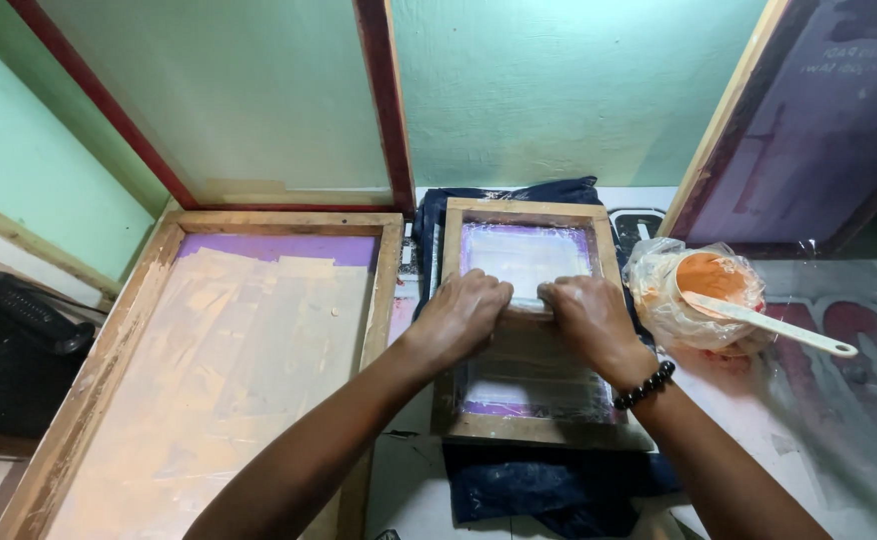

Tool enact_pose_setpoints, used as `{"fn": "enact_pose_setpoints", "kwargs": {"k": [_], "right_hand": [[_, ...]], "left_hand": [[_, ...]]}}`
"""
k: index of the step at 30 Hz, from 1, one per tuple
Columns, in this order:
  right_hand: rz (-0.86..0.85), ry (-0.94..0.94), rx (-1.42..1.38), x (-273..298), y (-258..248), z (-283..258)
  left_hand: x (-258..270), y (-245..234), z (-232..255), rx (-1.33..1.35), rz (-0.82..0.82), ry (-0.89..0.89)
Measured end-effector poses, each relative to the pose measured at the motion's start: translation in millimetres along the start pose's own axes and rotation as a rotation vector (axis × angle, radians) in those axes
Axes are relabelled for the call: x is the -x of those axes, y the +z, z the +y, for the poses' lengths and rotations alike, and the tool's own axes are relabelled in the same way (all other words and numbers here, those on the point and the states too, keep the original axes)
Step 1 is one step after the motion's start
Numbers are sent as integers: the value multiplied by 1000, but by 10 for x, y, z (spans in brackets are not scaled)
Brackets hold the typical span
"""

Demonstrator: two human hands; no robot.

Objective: The person uses a squeegee to pull white ink across a screen printing frame placed over a dark garment. They repeatedly pull the squeegee across the mesh to apply the ink evenly. The person lifts the frame to check the print and then continues the process.

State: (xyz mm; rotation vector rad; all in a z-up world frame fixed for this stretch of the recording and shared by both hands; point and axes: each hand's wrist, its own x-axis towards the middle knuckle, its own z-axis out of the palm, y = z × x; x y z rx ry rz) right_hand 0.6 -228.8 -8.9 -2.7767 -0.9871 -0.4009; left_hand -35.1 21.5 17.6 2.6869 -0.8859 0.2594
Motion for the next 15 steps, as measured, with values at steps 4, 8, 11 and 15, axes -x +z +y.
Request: {"fn": "enact_pose_setpoints", "kwargs": {"k": [4, 8, 11, 15], "right_hand": [[48, -23, 53, -166, -342, -189], [107, 28, 93, -494, -77, 90], [124, 47, 103, -546, 330, 299], [103, 3, 40, -77, 203, -54]], "left_hand": [[-99, -52, 58, -80, 15, -22], [-444, 190, -250, -272, 132, -86], [-546, 321, -428, -263, 154, -96], [-196, 524, -246, -168, 85, -60]]}}
